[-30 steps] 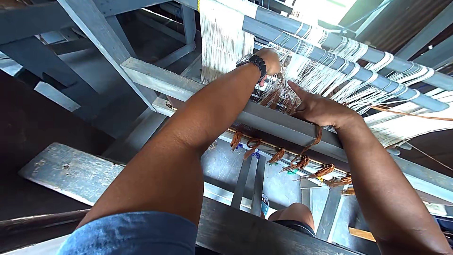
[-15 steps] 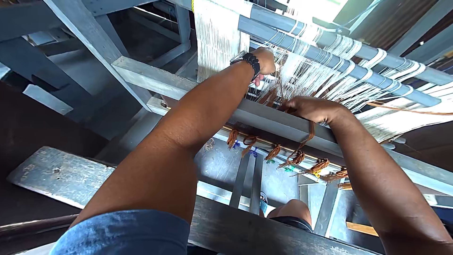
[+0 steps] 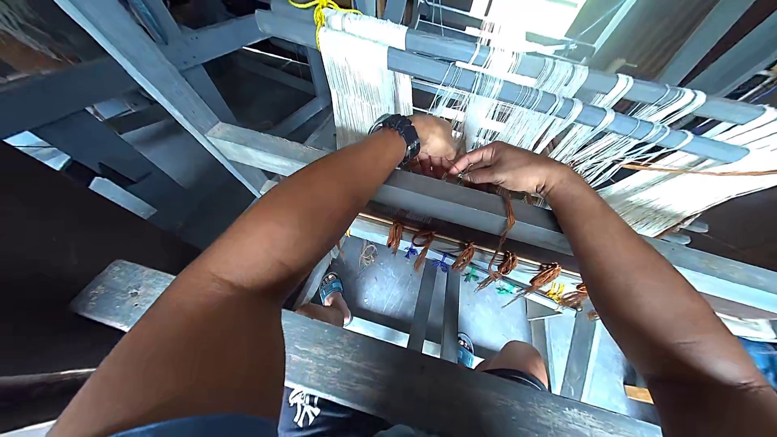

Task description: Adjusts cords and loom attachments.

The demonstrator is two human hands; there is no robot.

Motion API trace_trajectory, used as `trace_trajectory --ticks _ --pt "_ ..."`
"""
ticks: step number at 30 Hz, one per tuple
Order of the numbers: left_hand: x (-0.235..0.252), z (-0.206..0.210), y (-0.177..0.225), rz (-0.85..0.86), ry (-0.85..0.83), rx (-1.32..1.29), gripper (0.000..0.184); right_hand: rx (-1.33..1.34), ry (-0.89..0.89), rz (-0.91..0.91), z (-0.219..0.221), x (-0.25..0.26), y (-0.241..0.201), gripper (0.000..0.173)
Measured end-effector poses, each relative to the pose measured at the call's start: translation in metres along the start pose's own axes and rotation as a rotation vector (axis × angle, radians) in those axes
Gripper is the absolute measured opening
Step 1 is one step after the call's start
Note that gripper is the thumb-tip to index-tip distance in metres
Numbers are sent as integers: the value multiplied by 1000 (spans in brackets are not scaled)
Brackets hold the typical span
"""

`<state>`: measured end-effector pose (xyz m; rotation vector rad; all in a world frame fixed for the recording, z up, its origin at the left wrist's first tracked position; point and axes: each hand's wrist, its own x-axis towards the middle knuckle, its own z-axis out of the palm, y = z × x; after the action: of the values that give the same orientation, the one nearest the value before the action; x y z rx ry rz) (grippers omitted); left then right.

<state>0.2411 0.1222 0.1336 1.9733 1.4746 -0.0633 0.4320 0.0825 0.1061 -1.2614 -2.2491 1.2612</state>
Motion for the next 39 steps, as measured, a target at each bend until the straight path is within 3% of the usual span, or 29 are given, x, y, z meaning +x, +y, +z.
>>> trace_trajectory --ticks 2,6,12,17,21,26,34,36,39 --pt "-12 0 -7 -23 62 -74 23 70 4 -28 -1 -2 1 10" --pt "-44 -16 -31 -30 185 -290 28 222 -12 -89 0 -12 -7 14" --pt "-68 -11 -44 171 338 -1121 30 334 121 -206 13 -34 -34 17" --pt "-89 11 -18 304 352 -1527 29 287 182 -198 48 -80 -62 16" --pt "-122 20 -18 434 327 -1430 27 301 122 -166 79 -125 -65 16" --pt "-166 26 -58 466 359 -1135 27 220 72 -69 104 -165 -37 15" --pt "-205 46 -144 363 433 -1175 24 -419 -108 282 127 -206 14 26" --pt "-215 52 -158 346 451 -1194 23 -506 -80 355 124 -215 12 32" --pt "-228 66 -171 334 422 -1123 21 -493 112 263 113 -215 -15 29"
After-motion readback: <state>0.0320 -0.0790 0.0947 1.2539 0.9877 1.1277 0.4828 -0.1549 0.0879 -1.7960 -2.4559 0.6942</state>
